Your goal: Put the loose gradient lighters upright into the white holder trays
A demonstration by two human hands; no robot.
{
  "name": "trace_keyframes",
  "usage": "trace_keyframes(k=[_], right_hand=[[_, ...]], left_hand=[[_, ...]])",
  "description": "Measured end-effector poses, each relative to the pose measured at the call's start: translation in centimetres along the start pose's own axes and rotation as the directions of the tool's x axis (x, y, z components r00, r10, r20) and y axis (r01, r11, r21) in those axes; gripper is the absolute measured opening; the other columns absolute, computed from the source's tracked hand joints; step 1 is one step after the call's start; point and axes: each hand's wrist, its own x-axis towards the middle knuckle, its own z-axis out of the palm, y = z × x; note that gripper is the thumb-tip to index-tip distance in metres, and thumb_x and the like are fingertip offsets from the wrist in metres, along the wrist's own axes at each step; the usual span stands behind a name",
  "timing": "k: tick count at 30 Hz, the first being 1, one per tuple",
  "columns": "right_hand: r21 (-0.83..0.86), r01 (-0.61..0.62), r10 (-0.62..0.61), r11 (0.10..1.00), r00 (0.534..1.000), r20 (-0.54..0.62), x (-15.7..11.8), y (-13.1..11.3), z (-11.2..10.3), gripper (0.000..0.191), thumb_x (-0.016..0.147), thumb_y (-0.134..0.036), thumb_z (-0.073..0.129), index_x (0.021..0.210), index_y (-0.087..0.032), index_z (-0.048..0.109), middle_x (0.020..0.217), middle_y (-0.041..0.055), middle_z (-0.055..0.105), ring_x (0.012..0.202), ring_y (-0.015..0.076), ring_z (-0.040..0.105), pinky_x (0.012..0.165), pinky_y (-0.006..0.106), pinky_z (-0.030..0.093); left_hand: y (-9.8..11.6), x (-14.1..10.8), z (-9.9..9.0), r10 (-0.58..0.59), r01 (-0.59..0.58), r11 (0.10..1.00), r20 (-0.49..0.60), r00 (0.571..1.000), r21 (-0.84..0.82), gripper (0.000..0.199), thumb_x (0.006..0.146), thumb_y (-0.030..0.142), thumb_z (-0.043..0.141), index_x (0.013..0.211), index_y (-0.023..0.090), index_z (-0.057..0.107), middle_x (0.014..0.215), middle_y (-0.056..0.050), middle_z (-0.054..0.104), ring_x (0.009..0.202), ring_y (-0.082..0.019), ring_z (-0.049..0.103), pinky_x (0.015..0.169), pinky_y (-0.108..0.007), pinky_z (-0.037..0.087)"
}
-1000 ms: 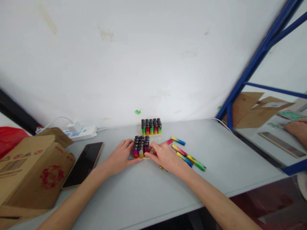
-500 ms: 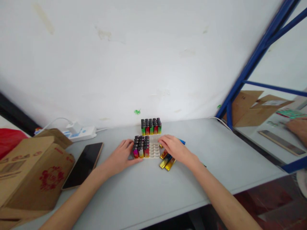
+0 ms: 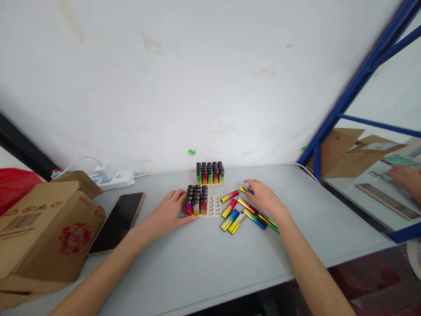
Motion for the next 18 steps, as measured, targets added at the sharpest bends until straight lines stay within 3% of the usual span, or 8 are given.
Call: trace_keyframes(k=[4, 8, 12, 14, 18], right_hand=[[0.035, 0.001, 0.002, 0.999, 0.996, -0.094, 0.4, -0.3, -0.4, 0.032, 0.091, -0.013, 0.061, 0.12, -0.019, 0.071, 0.109, 0.0116, 0.068, 0.098, 0.023, 0.067, 0.093, 0.033, 0.049], [0.295, 0.06, 0.026, 0.954, 0.96, -0.28, 0.9, -1.5, -0.4, 0.029, 0.093, -0.023, 0.06, 0.119, -0.018, 0.07, 0.108, 0.0103, 0.065, 0.086, 0.0196, 0.067, 0.082, 0.033, 0.054], [0.663, 0.074, 0.131, 0.745, 0.958, -0.254, 1.0, -3.2, -0.2, 0.042, 0.088, -0.041, 0.068, 0.125, -0.021, 0.064, 0.1, 0.005, 0.069, 0.062, 0.0139, 0.061, 0.061, 0.03, 0.052], [0.769, 0.119, 0.135, 0.629, 0.957, -0.258, 0.9, -4.1, 0.0, 0.047, 0.082, -0.043, 0.075, 0.123, -0.022, 0.063, 0.098, 0.0042, 0.072, 0.069, 0.0152, 0.063, 0.068, 0.03, 0.054], [0.922, 0.134, 0.163, 0.363, 0.965, -0.205, 0.7, -6.0, 0.5, 0.04, 0.074, -0.04, 0.083, 0.105, -0.021, 0.068, 0.106, 0.0054, 0.073, 0.084, 0.0163, 0.064, 0.079, 0.031, 0.054]], left_hand=[[0.0, 0.0, 0.0, 0.005, -0.005, 1.0, -0.015, 1.0, -0.009, 0.068, 0.086, 0.074, 0.059, 0.125, 0.018, 0.064, 0.126, -0.013, 0.06, 0.118, -0.031, 0.055, 0.106, -0.046, 0.047], [0.1, 0.0, 0.0, 0.003, -0.003, 1.0, -0.011, 1.0, -0.014, 0.068, 0.086, 0.074, 0.058, 0.125, 0.019, 0.063, 0.127, -0.013, 0.06, 0.119, -0.031, 0.055, 0.106, -0.046, 0.047], [0.3, 0.0, -0.2, -0.018, 0.018, 1.0, 0.007, 1.0, -0.004, 0.067, 0.087, 0.073, 0.058, 0.125, 0.018, 0.063, 0.128, -0.014, 0.059, 0.12, -0.031, 0.055, 0.108, -0.047, 0.046], [0.3, 0.0, -0.2, -0.027, 0.027, 1.0, 0.016, 0.999, -0.006, 0.067, 0.086, 0.073, 0.058, 0.124, 0.018, 0.063, 0.128, -0.014, 0.059, 0.12, -0.032, 0.054, 0.108, -0.046, 0.047], [0.3, 0.0, -0.1, -0.02, 0.02, 1.0, 0.013, 1.0, -0.016, 0.067, 0.087, 0.073, 0.058, 0.125, 0.018, 0.063, 0.127, -0.013, 0.059, 0.119, -0.031, 0.054, 0.106, -0.047, 0.047]])
